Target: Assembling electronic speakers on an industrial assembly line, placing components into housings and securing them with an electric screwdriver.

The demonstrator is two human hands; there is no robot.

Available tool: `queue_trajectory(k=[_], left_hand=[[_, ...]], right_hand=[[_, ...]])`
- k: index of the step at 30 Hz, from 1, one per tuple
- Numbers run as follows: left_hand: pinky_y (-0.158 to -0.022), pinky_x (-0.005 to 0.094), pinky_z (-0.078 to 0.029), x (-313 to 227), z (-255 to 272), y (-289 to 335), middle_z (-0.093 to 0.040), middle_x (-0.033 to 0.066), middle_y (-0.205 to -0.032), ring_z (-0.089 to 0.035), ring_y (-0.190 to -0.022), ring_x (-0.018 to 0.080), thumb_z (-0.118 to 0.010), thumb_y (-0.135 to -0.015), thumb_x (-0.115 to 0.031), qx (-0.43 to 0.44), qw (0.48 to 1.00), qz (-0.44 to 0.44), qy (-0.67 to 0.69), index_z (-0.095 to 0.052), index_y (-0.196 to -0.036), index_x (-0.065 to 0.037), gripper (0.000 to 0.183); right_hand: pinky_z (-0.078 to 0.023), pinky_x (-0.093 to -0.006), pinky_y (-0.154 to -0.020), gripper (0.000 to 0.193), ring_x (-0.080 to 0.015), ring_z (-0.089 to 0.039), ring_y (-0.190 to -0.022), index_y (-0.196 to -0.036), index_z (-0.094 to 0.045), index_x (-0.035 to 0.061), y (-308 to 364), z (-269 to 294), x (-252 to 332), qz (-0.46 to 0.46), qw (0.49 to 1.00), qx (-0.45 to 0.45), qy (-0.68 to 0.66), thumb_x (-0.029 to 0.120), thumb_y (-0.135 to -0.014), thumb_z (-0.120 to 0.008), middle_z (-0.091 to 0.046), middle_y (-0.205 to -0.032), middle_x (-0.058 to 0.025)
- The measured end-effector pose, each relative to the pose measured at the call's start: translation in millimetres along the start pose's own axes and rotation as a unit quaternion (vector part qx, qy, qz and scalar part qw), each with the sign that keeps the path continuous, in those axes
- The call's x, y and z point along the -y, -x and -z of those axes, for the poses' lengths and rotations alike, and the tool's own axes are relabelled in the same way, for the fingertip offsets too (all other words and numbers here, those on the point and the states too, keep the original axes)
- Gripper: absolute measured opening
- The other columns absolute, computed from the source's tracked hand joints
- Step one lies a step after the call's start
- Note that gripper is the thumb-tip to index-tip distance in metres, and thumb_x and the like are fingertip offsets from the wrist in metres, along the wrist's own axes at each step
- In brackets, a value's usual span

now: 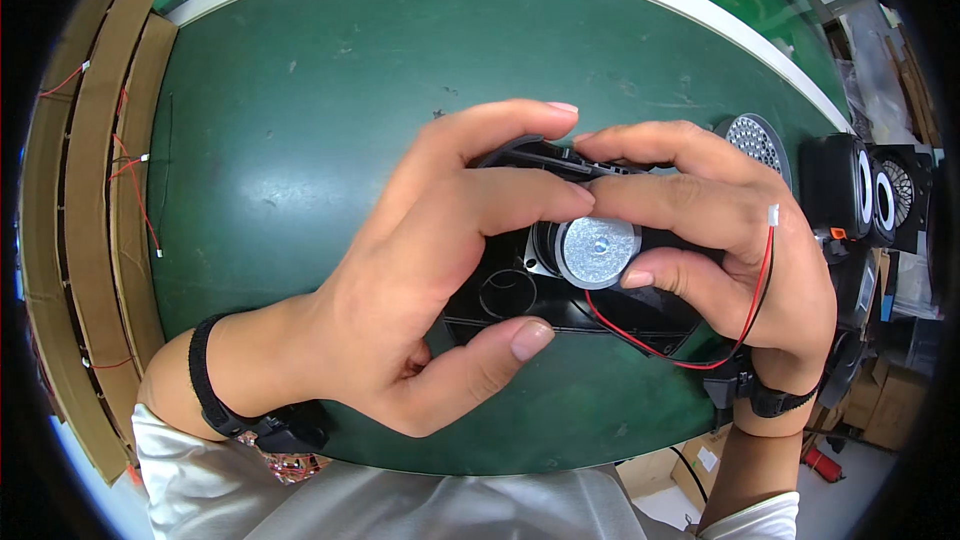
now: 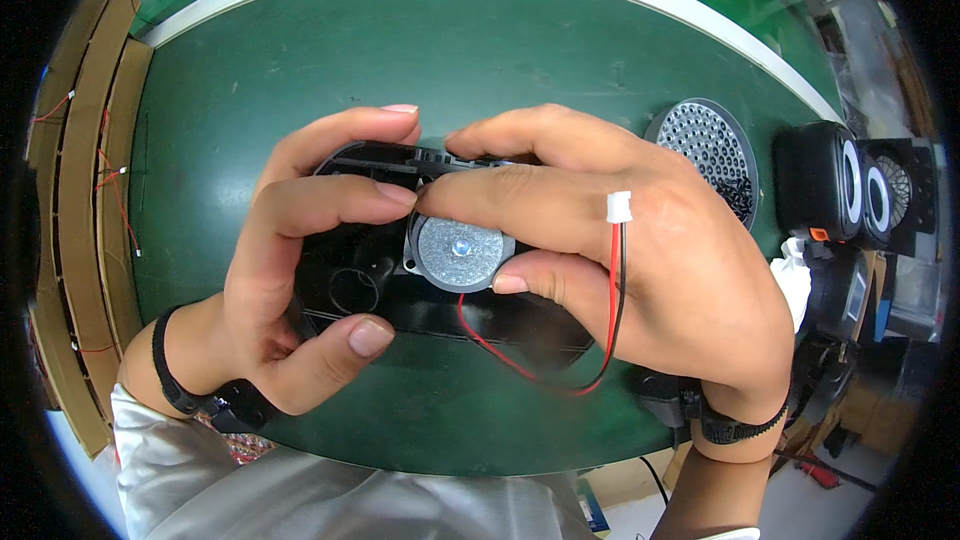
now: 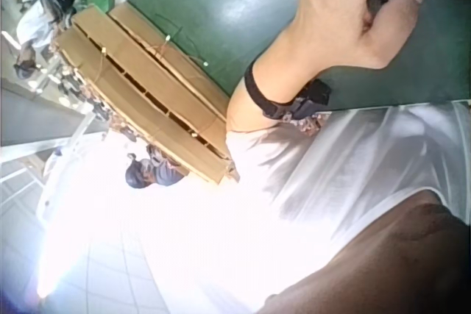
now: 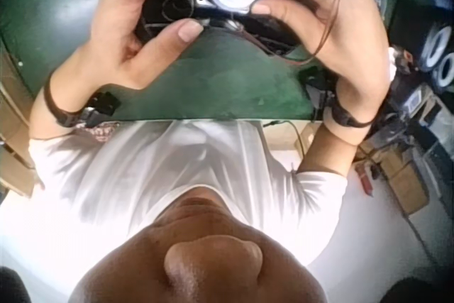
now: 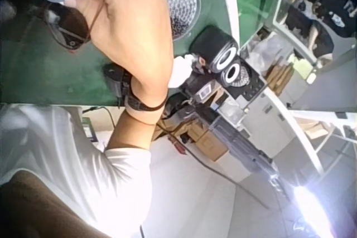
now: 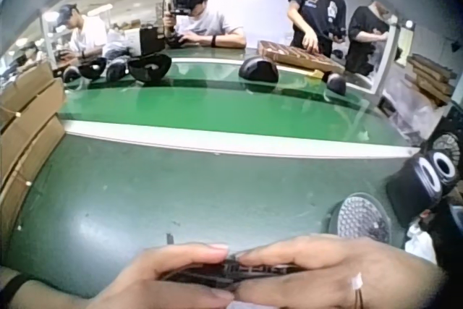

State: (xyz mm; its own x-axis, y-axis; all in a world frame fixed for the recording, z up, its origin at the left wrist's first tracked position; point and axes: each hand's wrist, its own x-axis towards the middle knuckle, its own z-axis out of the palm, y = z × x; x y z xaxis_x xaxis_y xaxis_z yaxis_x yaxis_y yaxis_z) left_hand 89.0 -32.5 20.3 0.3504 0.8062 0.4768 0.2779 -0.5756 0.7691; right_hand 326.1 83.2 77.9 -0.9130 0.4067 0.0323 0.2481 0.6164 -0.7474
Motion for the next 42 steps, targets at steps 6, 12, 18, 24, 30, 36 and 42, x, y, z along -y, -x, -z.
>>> queue_trajectory(k=[6,12,18,24,30,36,42], left_hand=[[-0.115,0.0486,-0.033,-1.5,0.5,-1.0,-0.034,0.034,-0.149,-0.043,-0.137,0.0396,-0.066,-0.087,-0.017,0.005,1.0,0.001,-0.007,-0.046,-0.133,0.004,0.055],[-0.115,0.0489,-0.033,-1.3,-0.6,-0.8,-0.035,0.0344,-0.148,-0.044,-0.137,0.0406,-0.066,-0.086,-0.017,-0.001,1.0,-0.005,-0.01,-0.047,-0.132,0.003,0.054],[-0.115,0.0489,-0.034,-1.2,-0.8,-0.7,-0.035,0.0344,-0.148,-0.044,-0.137,0.0406,-0.066,-0.087,-0.019,-0.001,1.0,0.004,-0.003,-0.046,-0.133,0.003,0.054],[-0.115,0.0488,-0.033,-1.5,-0.6,-1.2,-0.035,0.0343,-0.148,-0.044,-0.137,0.0411,-0.066,-0.088,-0.019,0.002,1.0,-0.002,-0.011,-0.046,-0.133,0.003,0.054],[-0.115,0.0487,-0.034,0.4,-1.6,-1.7,-0.035,0.0351,-0.147,-0.043,-0.138,0.0413,-0.067,-0.087,-0.019,-0.006,1.0,-0.005,-0.002,-0.046,-0.133,0.003,0.055],[-0.113,0.0507,-0.037,11.9,-17.0,5.1,-0.034,0.0411,-0.146,-0.044,-0.136,0.0423,-0.068,-0.086,-0.01,-0.097,0.99,-0.062,0.079,-0.024,-0.144,0.002,0.074],[-0.113,0.0542,-0.037,4.2,-5.3,-0.5,-0.033,0.0449,-0.144,-0.045,-0.134,0.0453,-0.07,-0.085,-0.006,-0.034,0.997,-0.053,0.047,-0.028,-0.133,-0.003,0.064]], right_hand=[[-0.054,-0.0429,-0.094,0.047,-0.0387,-0.067,-0.112,-0.113,-0.072,-0.0019,3.0,-2.2,-2.2,0.006,1.0,-0.012,-0.012,0.035,-0.085,-0.076,-0.064,-0.126,-0.0248],[-0.055,-0.0412,-0.091,0.045,-0.0369,-0.068,-0.11,-0.112,-0.073,-0.0013,2.8,-0.9,-3.8,0.027,0.999,-0.002,0.018,0.036,-0.086,-0.075,-0.063,-0.127,-0.0243],[-0.056,-0.0398,-0.087,0.045,-0.0353,-0.069,-0.105,-0.111,-0.073,-0.0013,2.9,-3.0,-3.1,0.024,0.999,-0.015,0.017,0.036,-0.086,-0.074,-0.063,-0.127,-0.0245],[-0.057,-0.0399,-0.086,0.044,-0.0355,-0.069,-0.105,-0.111,-0.073,-0.0006,3.8,-3.2,-4.3,0.022,1.0,-0.015,0.009,0.036,-0.086,-0.075,-0.064,-0.126,-0.0247],[-0.057,-0.0396,-0.087,0.044,-0.0356,-0.069,-0.106,-0.112,-0.073,-0.0002,4.0,-2.5,-4.5,0.023,1.0,-0.014,0.01,0.036,-0.086,-0.075,-0.063,-0.127,-0.0244],[-0.056,-0.0403,-0.091,0.048,-0.0362,-0.068,-0.11,-0.114,-0.074,0.0004,0.8,0.8,2.0,-0.017,1.0,0.007,0.003,0.04,-0.086,-0.074,-0.062,-0.128,-0.0243],[-0.055,-0.0411,-0.091,0.05,-0.0362,-0.068,-0.11,-0.112,-0.075,0.0002,3.1,-3.7,-0.6,-0.014,1.0,-0.013,-0.021,0.043,-0.086,-0.074,-0.063,-0.126,-0.0235]])
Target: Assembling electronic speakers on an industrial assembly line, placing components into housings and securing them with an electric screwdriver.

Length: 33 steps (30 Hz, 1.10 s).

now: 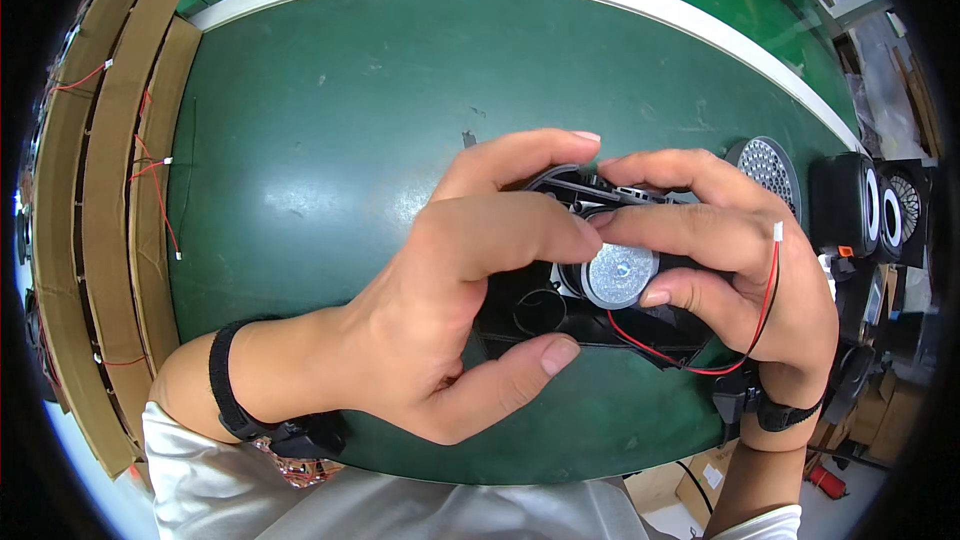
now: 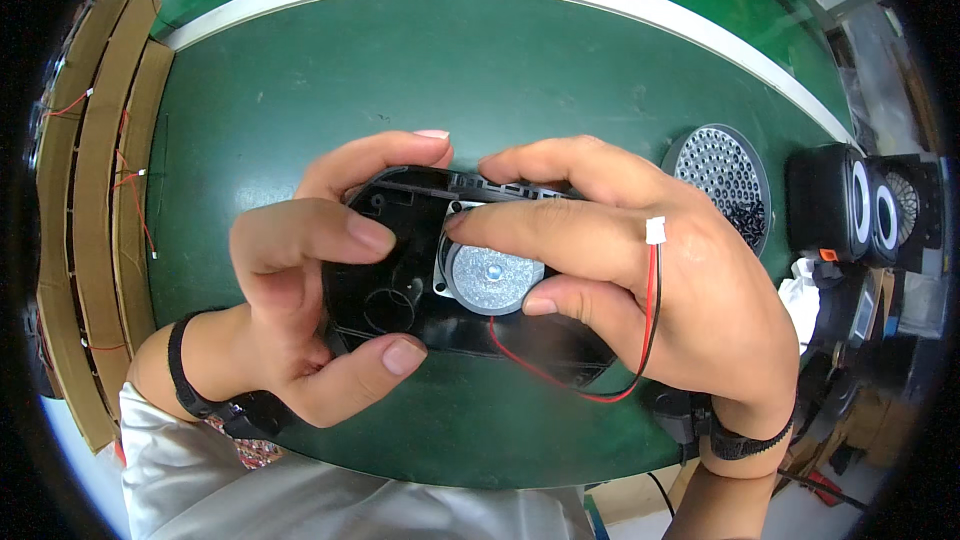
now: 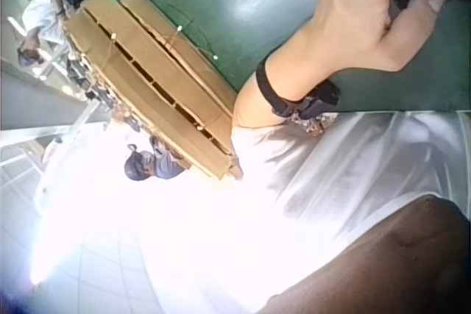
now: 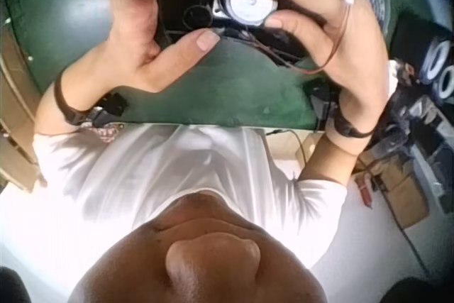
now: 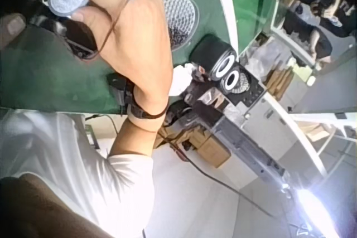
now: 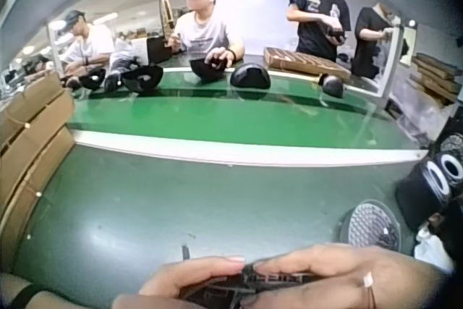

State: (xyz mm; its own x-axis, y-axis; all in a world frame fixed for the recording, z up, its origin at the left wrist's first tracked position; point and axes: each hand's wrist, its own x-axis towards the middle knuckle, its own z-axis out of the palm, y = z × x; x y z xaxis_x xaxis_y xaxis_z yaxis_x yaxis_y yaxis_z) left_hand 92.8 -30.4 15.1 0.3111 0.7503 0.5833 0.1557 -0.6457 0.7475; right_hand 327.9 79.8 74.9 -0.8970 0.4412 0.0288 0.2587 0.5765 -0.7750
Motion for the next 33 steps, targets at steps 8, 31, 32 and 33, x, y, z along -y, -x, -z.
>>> queue_trajectory(k=[8,31,32,33], left_hand=[[-0.113,0.0523,-0.038,-2.2,-4.8,1.0,-0.034,0.0452,-0.141,-0.045,-0.135,0.046,-0.07,-0.083,-0.005,-0.016,0.999,0.039,0.002,-0.032,-0.127,-0.003,0.058],[-0.098,0.0508,-0.054,-14.0,3.6,-15.5,-0.045,0.0316,-0.136,-0.052,-0.123,0.0447,-0.085,-0.066,-0.021,0.055,0.973,0.024,-0.221,-0.078,-0.113,-0.01,0.049],[-0.097,0.0504,-0.054,-15.1,4.2,-15.5,-0.045,0.0311,-0.135,-0.053,-0.122,0.0439,-0.085,-0.066,-0.021,0.059,0.972,0.033,-0.224,-0.078,-0.113,-0.01,0.049],[-0.097,0.0499,-0.055,-16.2,4.2,-15.6,-0.045,0.0306,-0.134,-0.053,-0.12,0.0431,-0.085,-0.067,-0.021,0.063,0.971,0.042,-0.225,-0.078,-0.113,-0.01,0.049]], right_hand=[[-0.056,-0.0407,-0.09,0.048,-0.0352,-0.069,-0.107,-0.11,-0.075,-0.0004,-1.1,-0.4,1.1,0.004,1.0,-0.01,0.0,0.041,-0.086,-0.075,-0.063,-0.124,-0.0232],[-0.052,-0.0425,-0.098,0.048,-0.0351,-0.064,-0.117,-0.118,-0.073,0.0016,-1.0,1.9,-3.7,0.018,1.0,0.014,0.007,0.036,-0.085,-0.075,-0.062,-0.131,-0.0216],[-0.052,-0.0421,-0.098,0.046,-0.0348,-0.064,-0.117,-0.119,-0.073,0.0019,-1.0,2.5,-4.3,0.013,1.0,0.018,0.003,0.034,-0.085,-0.076,-0.062,-0.131,-0.0211],[-0.052,-0.0417,-0.097,0.045,-0.0345,-0.064,-0.116,-0.119,-0.073,0.0022,-0.4,2.9,-4.5,0.007,1.0,0.022,-0.001,0.031,-0.085,-0.076,-0.062,-0.131,-0.0206]])
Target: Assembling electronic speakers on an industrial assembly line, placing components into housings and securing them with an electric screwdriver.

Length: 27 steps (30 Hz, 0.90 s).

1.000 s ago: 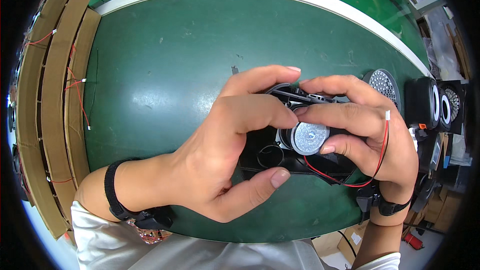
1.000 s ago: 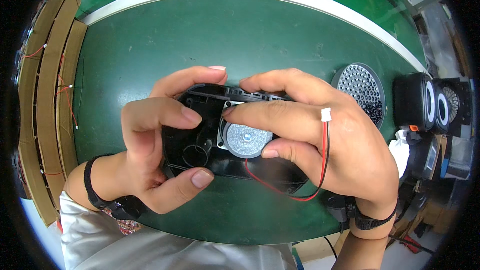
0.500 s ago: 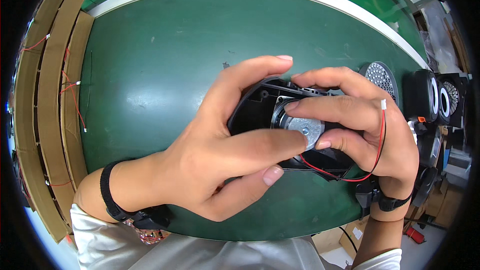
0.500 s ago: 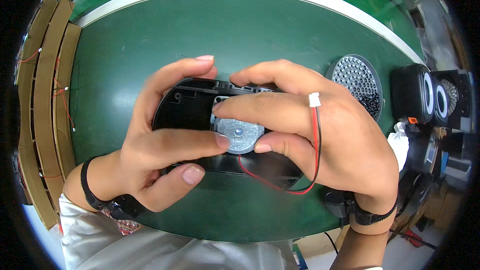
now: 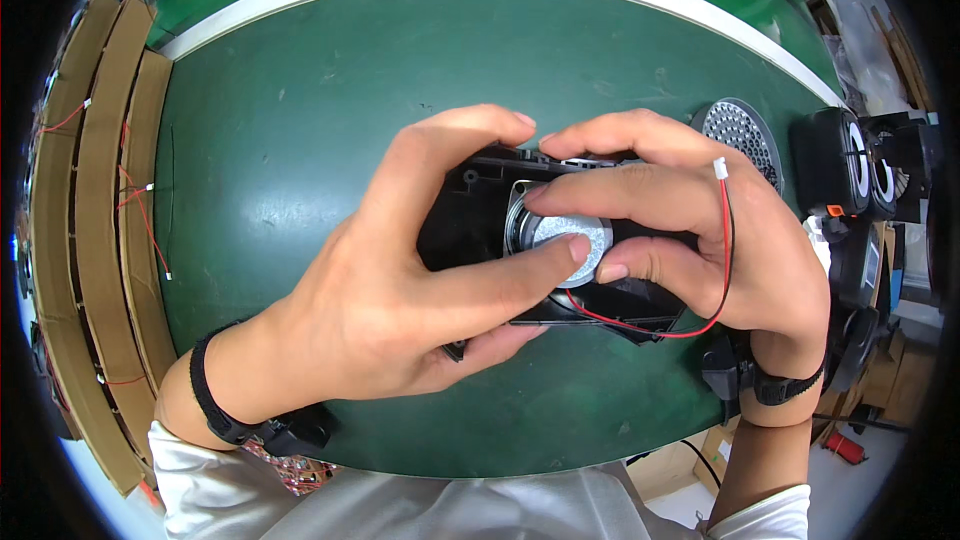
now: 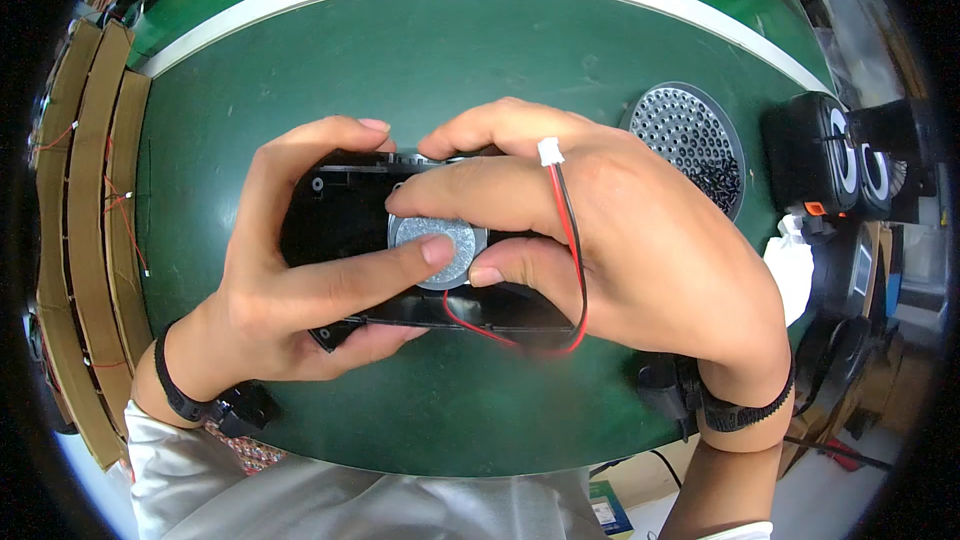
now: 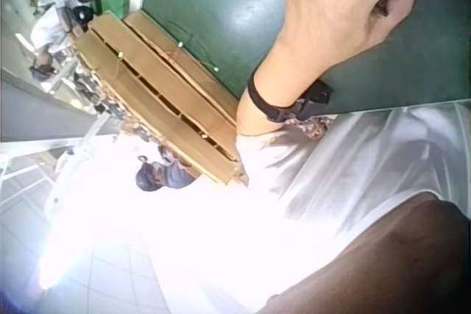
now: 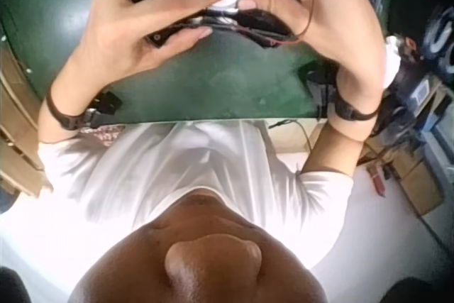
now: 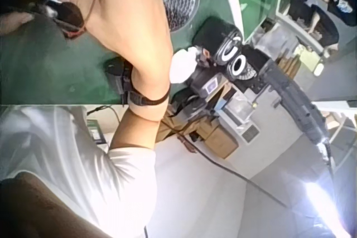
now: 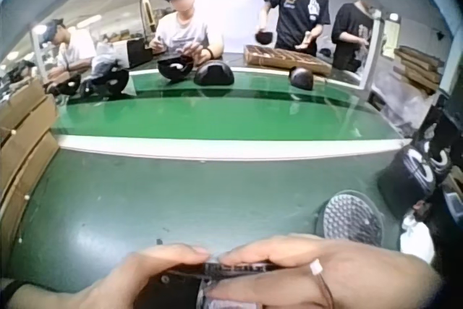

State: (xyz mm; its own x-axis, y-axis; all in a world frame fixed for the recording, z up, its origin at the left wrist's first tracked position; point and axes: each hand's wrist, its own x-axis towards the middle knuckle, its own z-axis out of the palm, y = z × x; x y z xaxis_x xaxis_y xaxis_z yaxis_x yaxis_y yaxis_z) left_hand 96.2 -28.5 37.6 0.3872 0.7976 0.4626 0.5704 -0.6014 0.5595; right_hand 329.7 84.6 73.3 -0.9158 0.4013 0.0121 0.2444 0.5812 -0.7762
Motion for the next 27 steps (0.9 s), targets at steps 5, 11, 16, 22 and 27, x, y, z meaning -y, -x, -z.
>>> queue_trajectory(k=[5,11,16,22,27], left_hand=[[-0.097,0.0486,-0.054,-4.2,1.8,-1.8,-0.045,0.0276,-0.133,-0.054,-0.117,0.0406,-0.085,-0.067,-0.021,0.004,1.0,0.009,-0.001,-0.078,-0.113,-0.01,0.047],[-0.098,0.0468,-0.053,-4.4,2.4,-1.8,-0.044,0.0249,-0.134,-0.054,-0.117,0.0383,-0.084,-0.068,-0.021,0.005,1.0,0.007,-0.008,-0.079,-0.11,-0.009,0.044],[-0.098,0.046,-0.053,-8.3,3.4,-0.4,-0.044,0.0245,-0.134,-0.054,-0.117,0.0376,-0.084,-0.068,-0.02,0.012,0.999,0.035,-0.009,-0.079,-0.108,-0.01,0.042],[-0.096,0.0457,-0.053,-7.0,0.1,-4.2,-0.044,0.0244,-0.133,-0.054,-0.116,0.038,-0.085,-0.065,-0.017,-0.002,1.0,0.008,-0.006,-0.079,-0.11,-0.01,0.046],[-0.095,0.0453,-0.052,-10.1,-1.2,-5.2,-0.045,0.0238,-0.133,-0.053,-0.118,0.0385,-0.087,-0.066,-0.017,0.005,0.999,0.042,0.008,-0.078,-0.112,-0.011,0.047]], right_hand=[[-0.053,-0.0407,-0.095,0.042,-0.0338,-0.065,-0.112,-0.121,-0.072,0.0033,0.9,-0.6,0.3,0.005,1.0,-0.004,0.001,0.025,-0.085,-0.075,-0.062,-0.131,-0.0187],[-0.054,-0.0392,-0.094,0.039,-0.0327,-0.066,-0.109,-0.122,-0.071,0.0052,-1.3,1.8,3.2,0.008,1.0,0.007,0.003,0.017,-0.085,-0.073,-0.061,-0.131,-0.0176],[-0.054,-0.039,-0.093,0.039,-0.0329,-0.066,-0.108,-0.123,-0.071,0.0055,-2.4,-0.9,1.6,0.014,1.0,0.005,-0.016,0.016,-0.086,-0.072,-0.061,-0.132,-0.018],[-0.052,-0.0398,-0.097,0.042,-0.0343,-0.065,-0.113,-0.124,-0.07,0.003,2.6,5.0,2.2,0.009,1.0,0.021,-0.006,0.019,-0.086,-0.073,-0.061,-0.132,-0.0207],[-0.045,-0.0385,-0.106,0.032,-0.0305,-0.059,-0.125,-0.121,-0.069,-0.0016,21.8,14.0,13.0,0.017,0.992,-0.123,0.017,0.002,-0.09,-0.058,-0.062,-0.133,-0.0212]])
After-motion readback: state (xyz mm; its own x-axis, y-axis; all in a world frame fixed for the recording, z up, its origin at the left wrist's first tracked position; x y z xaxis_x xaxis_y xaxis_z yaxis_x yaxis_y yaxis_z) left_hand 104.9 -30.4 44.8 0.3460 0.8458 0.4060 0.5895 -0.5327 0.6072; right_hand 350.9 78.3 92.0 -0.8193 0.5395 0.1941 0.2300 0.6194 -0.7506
